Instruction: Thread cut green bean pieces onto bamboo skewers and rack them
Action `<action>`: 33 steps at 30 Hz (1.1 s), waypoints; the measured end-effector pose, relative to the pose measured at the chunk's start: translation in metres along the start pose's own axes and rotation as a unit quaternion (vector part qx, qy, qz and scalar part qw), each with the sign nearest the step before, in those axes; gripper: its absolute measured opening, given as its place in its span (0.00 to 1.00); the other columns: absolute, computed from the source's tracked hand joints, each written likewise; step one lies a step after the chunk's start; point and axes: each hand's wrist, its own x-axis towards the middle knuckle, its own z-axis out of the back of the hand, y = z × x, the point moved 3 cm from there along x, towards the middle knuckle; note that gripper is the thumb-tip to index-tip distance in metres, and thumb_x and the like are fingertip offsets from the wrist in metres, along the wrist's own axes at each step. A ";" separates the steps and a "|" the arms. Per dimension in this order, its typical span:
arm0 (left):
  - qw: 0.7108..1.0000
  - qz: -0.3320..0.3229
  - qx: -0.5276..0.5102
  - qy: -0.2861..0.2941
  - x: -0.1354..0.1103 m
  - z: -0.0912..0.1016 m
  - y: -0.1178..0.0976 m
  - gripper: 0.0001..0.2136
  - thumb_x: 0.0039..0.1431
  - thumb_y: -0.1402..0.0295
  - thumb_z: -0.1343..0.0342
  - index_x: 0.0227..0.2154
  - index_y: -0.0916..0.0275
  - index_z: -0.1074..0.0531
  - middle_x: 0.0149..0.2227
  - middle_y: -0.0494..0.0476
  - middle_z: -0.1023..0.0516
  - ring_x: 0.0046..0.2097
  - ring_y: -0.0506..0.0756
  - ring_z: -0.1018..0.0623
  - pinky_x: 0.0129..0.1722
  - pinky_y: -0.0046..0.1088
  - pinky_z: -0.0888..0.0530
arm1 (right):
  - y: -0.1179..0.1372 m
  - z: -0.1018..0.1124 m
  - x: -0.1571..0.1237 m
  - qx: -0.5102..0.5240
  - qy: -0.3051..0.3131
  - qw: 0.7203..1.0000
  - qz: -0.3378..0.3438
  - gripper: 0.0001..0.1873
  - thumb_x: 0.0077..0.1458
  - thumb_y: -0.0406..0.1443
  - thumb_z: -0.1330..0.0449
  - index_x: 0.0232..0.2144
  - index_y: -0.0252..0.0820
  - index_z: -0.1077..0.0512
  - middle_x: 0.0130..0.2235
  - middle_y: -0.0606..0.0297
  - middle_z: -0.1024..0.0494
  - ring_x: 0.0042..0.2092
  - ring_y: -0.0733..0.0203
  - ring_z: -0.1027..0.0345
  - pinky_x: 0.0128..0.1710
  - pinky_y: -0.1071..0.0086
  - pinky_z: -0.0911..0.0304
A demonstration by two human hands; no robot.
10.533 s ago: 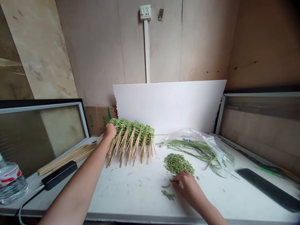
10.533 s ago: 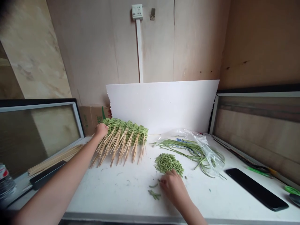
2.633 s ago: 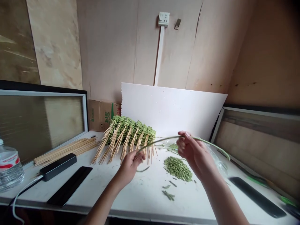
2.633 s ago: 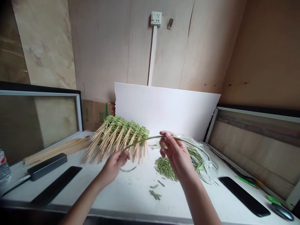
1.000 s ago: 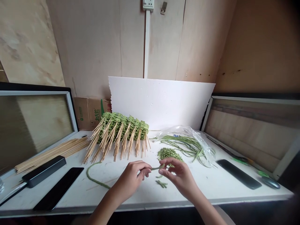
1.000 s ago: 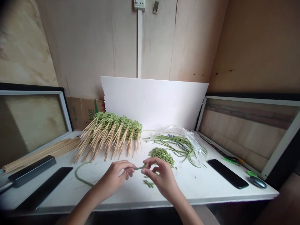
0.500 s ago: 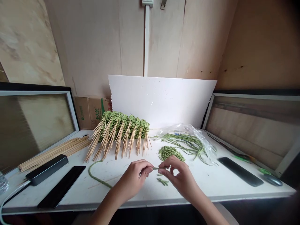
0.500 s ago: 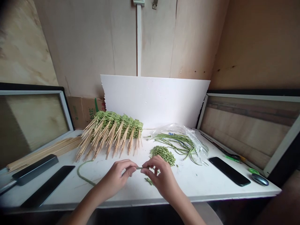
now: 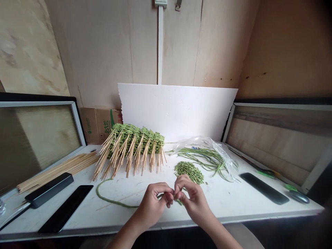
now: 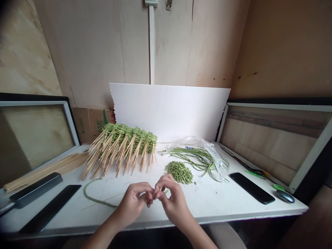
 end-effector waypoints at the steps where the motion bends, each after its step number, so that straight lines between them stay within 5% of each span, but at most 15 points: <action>1: 1.000 -0.001 -0.016 0.001 0.000 -0.001 0.002 0.10 0.59 0.78 0.46 0.25 0.65 0.23 0.25 0.53 0.27 0.27 0.50 0.29 0.30 0.26 0.30 | -0.003 -0.001 0.000 0.022 0.002 1.000 -0.006 0.17 0.61 0.50 0.37 0.27 0.46 0.25 0.28 0.63 0.27 0.39 0.52 0.36 0.41 0.60 0.38; 7: 0.998 0.010 -0.058 0.003 0.004 -0.002 0.013 0.11 0.63 0.70 0.43 0.24 0.66 0.26 0.23 0.52 0.29 0.24 0.49 0.31 0.27 0.26 0.31 | -0.017 -0.006 -0.001 0.082 -0.003 0.996 -0.038 0.18 0.60 0.52 0.37 0.29 0.46 0.25 0.30 0.63 0.28 0.35 0.54 0.33 0.38 0.59 0.36; 11: 0.999 0.029 0.014 0.002 0.003 0.002 0.008 0.13 0.68 0.63 0.45 0.31 0.66 0.24 0.23 0.49 0.31 0.24 0.48 0.33 0.29 0.25 0.32 | -0.004 0.003 0.000 -0.099 -0.058 0.990 0.083 0.06 0.62 0.37 0.36 0.30 0.47 0.24 0.31 0.62 0.26 0.40 0.51 0.36 0.44 0.56 0.38; 15: 0.998 -0.004 0.069 0.001 -0.001 0.000 -0.004 0.07 0.66 0.68 0.43 0.32 0.64 0.24 0.29 0.52 0.27 0.28 0.49 0.31 0.32 0.24 0.32 | 0.011 0.005 -0.002 -0.168 -0.060 0.971 0.157 0.08 0.61 0.29 0.41 0.31 0.46 0.27 0.32 0.61 0.26 0.42 0.51 0.39 0.43 0.56 0.39; 19: 0.999 -0.029 0.041 -0.019 -0.001 -0.005 -0.006 0.10 0.62 0.75 0.44 0.24 0.64 0.26 0.26 0.52 0.28 0.30 0.50 0.28 0.34 0.25 0.30 | 0.008 -0.004 -0.005 -0.100 -0.048 0.989 0.094 0.12 0.65 0.36 0.43 0.27 0.46 0.30 0.30 0.62 0.29 0.41 0.51 0.40 0.44 0.56 0.40; 25: 0.997 0.000 -0.073 0.004 0.000 -0.007 0.009 0.14 0.65 0.63 0.41 0.26 0.66 0.26 0.24 0.52 0.29 0.24 0.49 0.28 0.30 0.27 0.28 | -0.010 -0.006 -0.003 0.025 -0.065 0.997 0.024 0.16 0.61 0.49 0.37 0.28 0.47 0.23 0.29 0.62 0.27 0.41 0.51 0.34 0.46 0.56 0.37; 29: 0.998 0.034 -0.053 -0.021 0.003 0.003 0.021 0.20 0.68 0.53 0.46 0.35 0.67 0.22 0.23 0.50 0.31 0.22 0.47 0.33 0.24 0.24 0.34 | -0.035 0.015 0.006 -0.055 -0.095 0.994 -0.027 0.13 0.59 0.48 0.34 0.36 0.47 0.17 0.34 0.58 0.21 0.41 0.50 0.31 0.41 0.58 0.34; 33: 0.997 0.029 0.044 -0.057 0.006 0.013 0.027 0.20 0.72 0.53 0.50 0.45 0.64 0.20 0.31 0.55 0.29 0.33 0.52 0.29 0.33 0.27 0.30 | -0.069 0.030 0.009 -0.191 -0.009 0.976 -0.101 0.16 0.61 0.49 0.38 0.38 0.45 0.16 0.36 0.56 0.18 0.42 0.47 0.30 0.41 0.56 0.34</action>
